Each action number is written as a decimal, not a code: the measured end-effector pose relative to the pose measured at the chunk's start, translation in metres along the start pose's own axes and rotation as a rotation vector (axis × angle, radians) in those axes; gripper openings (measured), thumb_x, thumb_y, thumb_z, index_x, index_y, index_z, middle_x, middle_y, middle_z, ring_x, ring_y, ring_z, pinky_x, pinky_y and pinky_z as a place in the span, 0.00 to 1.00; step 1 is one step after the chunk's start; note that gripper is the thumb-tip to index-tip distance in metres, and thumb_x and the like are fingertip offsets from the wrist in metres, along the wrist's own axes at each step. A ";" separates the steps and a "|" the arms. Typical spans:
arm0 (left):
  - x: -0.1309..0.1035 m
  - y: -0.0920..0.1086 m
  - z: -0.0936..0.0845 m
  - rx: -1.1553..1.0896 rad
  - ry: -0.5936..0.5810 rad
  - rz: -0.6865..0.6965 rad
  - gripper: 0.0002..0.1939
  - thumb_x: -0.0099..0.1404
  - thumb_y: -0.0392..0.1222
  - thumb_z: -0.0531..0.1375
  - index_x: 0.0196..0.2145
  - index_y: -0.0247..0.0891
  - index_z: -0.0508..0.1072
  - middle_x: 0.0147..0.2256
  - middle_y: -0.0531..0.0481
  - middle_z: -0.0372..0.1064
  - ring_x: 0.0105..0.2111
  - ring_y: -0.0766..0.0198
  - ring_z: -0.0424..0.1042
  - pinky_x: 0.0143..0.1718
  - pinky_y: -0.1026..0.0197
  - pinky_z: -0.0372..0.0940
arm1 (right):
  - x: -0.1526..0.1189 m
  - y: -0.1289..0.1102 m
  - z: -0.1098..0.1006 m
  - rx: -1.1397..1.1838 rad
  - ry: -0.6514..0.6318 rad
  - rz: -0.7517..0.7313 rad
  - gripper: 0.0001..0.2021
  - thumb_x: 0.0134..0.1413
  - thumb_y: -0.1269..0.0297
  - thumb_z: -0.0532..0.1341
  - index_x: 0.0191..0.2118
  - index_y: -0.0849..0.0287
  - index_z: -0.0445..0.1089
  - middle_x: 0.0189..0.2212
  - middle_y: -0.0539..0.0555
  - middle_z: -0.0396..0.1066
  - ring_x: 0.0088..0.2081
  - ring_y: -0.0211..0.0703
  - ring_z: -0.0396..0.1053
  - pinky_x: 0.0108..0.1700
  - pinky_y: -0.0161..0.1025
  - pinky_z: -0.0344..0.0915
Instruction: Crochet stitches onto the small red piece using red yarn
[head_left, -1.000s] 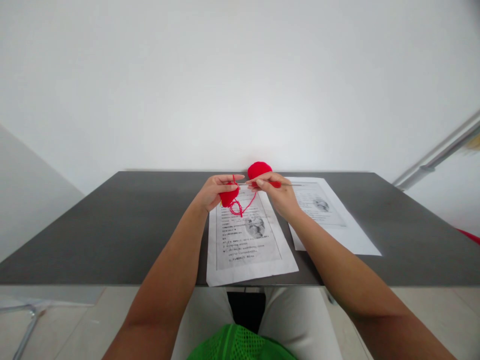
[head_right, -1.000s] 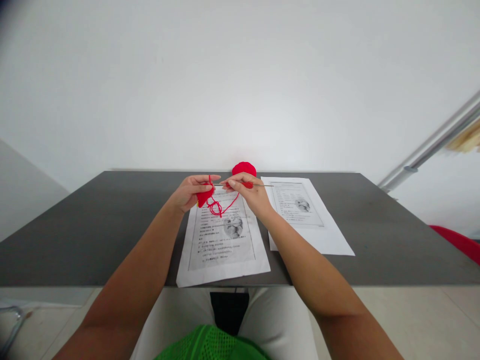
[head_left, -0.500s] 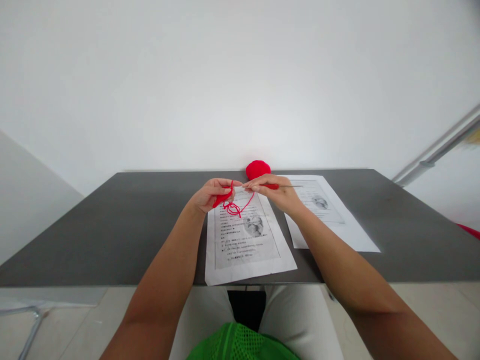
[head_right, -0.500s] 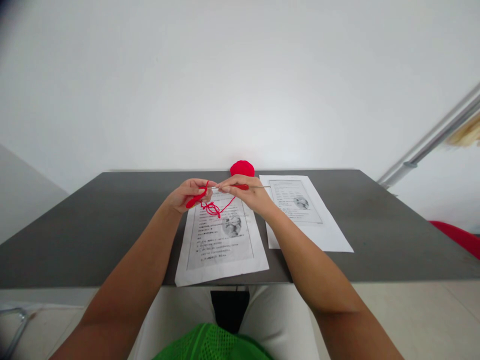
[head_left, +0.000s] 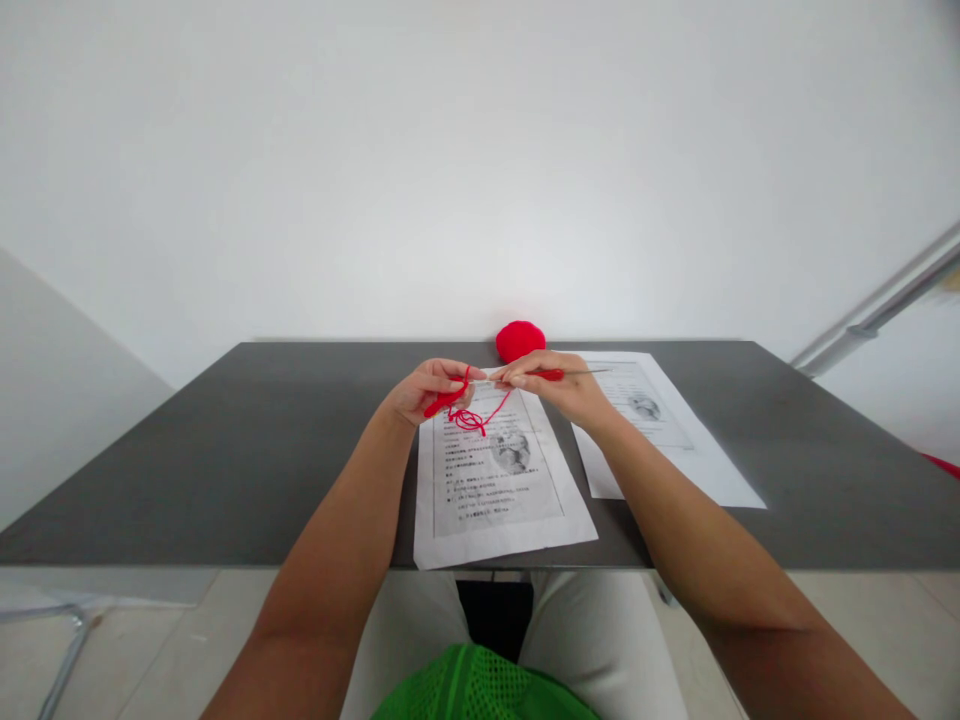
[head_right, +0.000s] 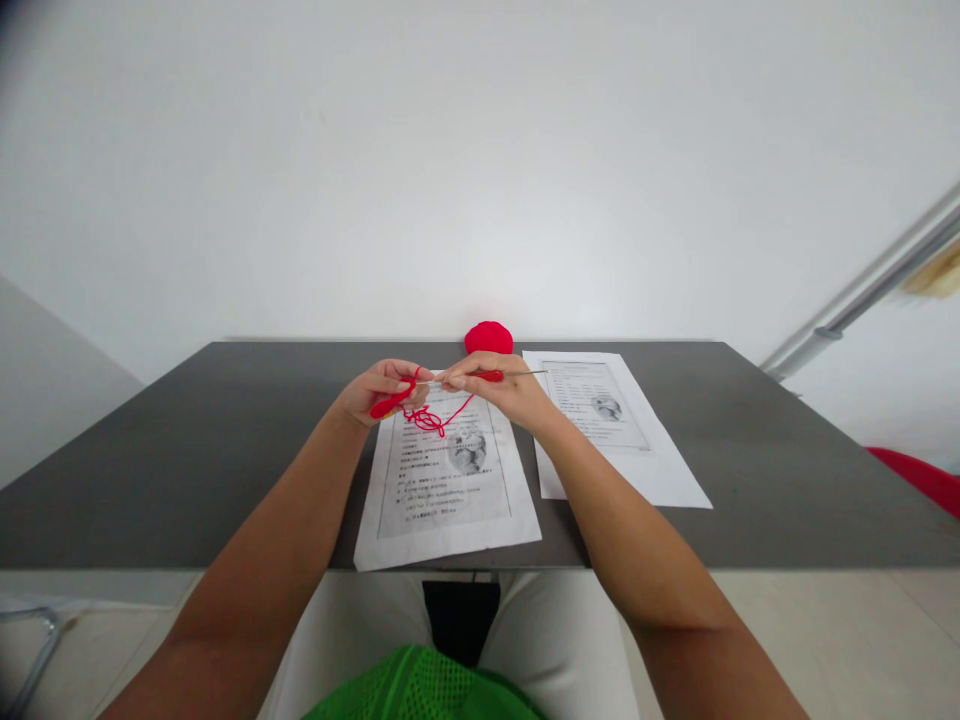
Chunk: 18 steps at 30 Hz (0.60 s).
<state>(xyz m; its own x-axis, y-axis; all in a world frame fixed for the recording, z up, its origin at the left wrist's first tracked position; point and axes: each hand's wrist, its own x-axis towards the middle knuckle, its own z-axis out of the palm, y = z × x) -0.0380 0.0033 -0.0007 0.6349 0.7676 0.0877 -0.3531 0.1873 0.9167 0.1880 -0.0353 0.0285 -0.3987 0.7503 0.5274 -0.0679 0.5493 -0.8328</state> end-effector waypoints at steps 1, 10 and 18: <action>0.000 0.000 -0.001 0.015 0.002 -0.007 0.18 0.43 0.39 0.71 0.34 0.29 0.81 0.15 0.50 0.67 0.16 0.69 0.61 0.21 0.64 0.53 | 0.000 0.000 0.001 0.004 0.014 0.008 0.07 0.53 0.58 0.67 0.33 0.56 0.78 0.33 0.53 0.80 0.37 0.43 0.77 0.44 0.44 0.74; 0.000 0.000 -0.004 0.037 -0.003 -0.016 0.18 0.44 0.38 0.70 0.35 0.29 0.81 0.17 0.48 0.69 0.18 0.68 0.63 0.22 0.64 0.54 | -0.001 0.006 0.004 0.050 0.068 0.006 0.06 0.54 0.59 0.67 0.32 0.55 0.78 0.33 0.52 0.80 0.36 0.43 0.78 0.43 0.43 0.75; -0.001 0.001 -0.003 0.023 0.020 -0.022 0.16 0.41 0.37 0.71 0.31 0.30 0.82 0.17 0.47 0.70 0.16 0.68 0.64 0.20 0.64 0.55 | 0.000 -0.001 -0.003 -0.027 -0.014 0.014 0.06 0.53 0.60 0.68 0.32 0.56 0.79 0.34 0.53 0.80 0.38 0.43 0.77 0.43 0.43 0.75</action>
<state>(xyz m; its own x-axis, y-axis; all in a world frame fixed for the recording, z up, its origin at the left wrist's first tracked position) -0.0408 0.0045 -0.0014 0.6284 0.7756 0.0603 -0.3232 0.1897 0.9271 0.1909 -0.0352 0.0297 -0.4122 0.7530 0.5129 -0.0377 0.5484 -0.8354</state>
